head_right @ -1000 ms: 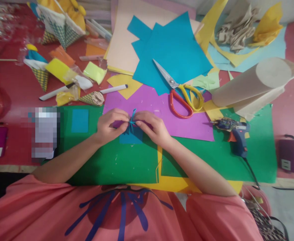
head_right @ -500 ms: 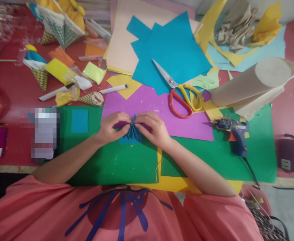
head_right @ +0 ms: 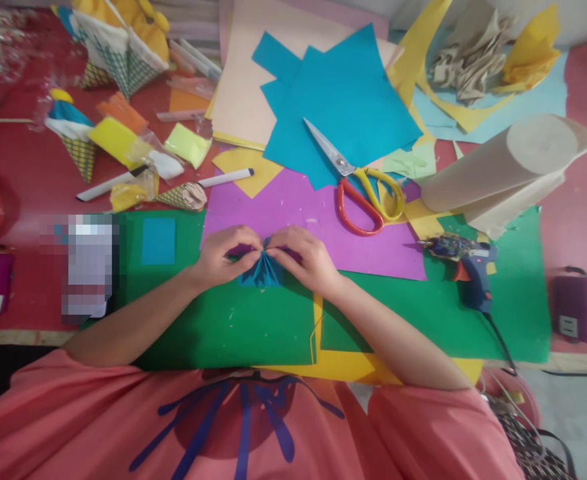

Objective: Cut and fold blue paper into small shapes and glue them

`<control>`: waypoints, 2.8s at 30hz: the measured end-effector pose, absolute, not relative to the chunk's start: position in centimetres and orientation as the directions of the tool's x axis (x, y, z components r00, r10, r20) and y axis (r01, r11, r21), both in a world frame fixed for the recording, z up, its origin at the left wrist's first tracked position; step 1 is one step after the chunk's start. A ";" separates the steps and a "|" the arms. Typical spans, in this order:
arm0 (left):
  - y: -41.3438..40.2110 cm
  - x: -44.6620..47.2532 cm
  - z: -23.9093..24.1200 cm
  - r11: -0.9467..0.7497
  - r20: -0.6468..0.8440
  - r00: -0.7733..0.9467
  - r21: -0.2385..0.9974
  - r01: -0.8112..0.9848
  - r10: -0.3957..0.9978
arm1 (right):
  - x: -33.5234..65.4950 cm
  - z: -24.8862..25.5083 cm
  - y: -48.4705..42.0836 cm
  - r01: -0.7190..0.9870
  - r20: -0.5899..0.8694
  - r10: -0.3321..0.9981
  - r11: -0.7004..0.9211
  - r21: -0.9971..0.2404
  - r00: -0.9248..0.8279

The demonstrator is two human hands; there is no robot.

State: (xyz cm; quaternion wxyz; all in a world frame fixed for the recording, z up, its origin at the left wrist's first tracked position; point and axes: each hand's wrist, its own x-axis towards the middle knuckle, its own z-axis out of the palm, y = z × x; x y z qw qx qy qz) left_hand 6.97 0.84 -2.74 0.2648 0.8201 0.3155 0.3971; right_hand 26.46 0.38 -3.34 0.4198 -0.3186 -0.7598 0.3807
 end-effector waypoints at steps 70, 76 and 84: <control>0.6 7.1 -3.4 -0.465 0.378 0.285 0.806 0.368 0.881 | 25.8 -3.1 -0.2 0.078 0.100 0.964 0.122 -0.989 -0.247; 0.6 7.3 -2.9 -0.264 0.167 0.286 0.900 0.347 0.944 | 25.8 -3.0 -0.2 -0.070 -0.031 0.968 -0.050 -0.996 -0.248; 0.4 7.2 -3.0 -0.346 0.235 0.305 0.853 0.392 0.923 | 26.2 -3.5 0.0 0.096 -0.055 0.923 -0.020 -0.995 -0.381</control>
